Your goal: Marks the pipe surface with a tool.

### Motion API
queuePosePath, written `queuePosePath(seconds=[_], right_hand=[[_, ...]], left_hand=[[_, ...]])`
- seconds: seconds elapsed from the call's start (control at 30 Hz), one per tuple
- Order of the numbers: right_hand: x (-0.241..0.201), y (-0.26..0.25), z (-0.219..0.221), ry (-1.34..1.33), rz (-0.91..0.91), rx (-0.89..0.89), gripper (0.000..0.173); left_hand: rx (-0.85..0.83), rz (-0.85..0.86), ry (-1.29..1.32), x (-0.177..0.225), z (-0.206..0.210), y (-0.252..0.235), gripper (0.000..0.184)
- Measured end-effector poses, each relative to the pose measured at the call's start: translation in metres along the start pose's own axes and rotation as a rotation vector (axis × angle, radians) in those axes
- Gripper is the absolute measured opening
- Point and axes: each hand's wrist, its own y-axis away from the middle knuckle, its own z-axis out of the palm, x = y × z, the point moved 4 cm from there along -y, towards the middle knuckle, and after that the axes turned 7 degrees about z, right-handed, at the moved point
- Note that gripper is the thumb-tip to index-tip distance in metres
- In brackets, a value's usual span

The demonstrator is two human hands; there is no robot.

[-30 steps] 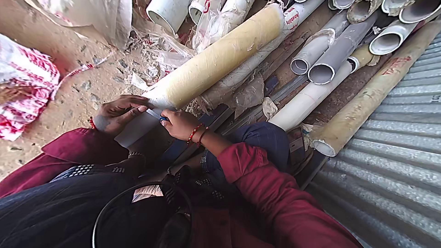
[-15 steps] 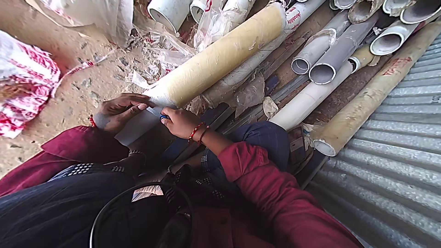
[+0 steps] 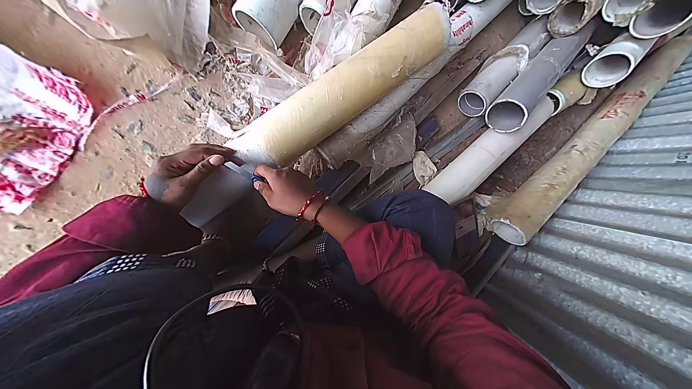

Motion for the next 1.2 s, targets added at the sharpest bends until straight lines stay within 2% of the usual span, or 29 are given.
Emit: queuePosePath(seconds=[0.1, 0.23, 0.3, 0.5, 0.87, 0.97, 1.1, 1.2], right_hand=[[-0.002, 0.002, -0.003, -0.048, -0.076, 0.111, 0.029], [-0.002, 0.007, -0.009, -0.159, -0.23, 0.367, 0.026], [0.001, 0.006, -0.01, -0.168, -0.194, 0.393, 0.026], [0.011, -0.003, -0.01, -0.056, 0.073, 0.275, 0.03], [0.01, -0.004, -0.008, 0.017, 0.117, 0.173, 0.03], [0.009, -0.004, -0.007, 0.01, 0.115, 0.173, 0.029], [0.011, -0.003, -0.005, 0.023, 0.13, 0.145, 0.029], [0.009, -0.004, -0.006, 0.026, 0.118, 0.141, 0.029]], left_hand=[[-0.017, 0.215, 0.059, -0.054, -0.014, 0.001, 0.032], [0.031, 0.059, 0.034, -0.029, -0.01, -0.007, 0.029], [0.011, 0.057, 0.006, -0.027, -0.009, -0.008, 0.028], [-0.013, 0.018, -0.006, -0.028, -0.009, -0.009, 0.027], [-0.007, 0.004, -0.007, -0.028, -0.01, -0.007, 0.024], [-0.049, -0.115, -0.122, -0.028, -0.016, -0.016, 0.027], [-0.284, -0.276, -0.298, -0.032, -0.025, -0.036, 0.034], [-0.21, -0.276, -0.318, -0.033, -0.023, -0.034, 0.031]])
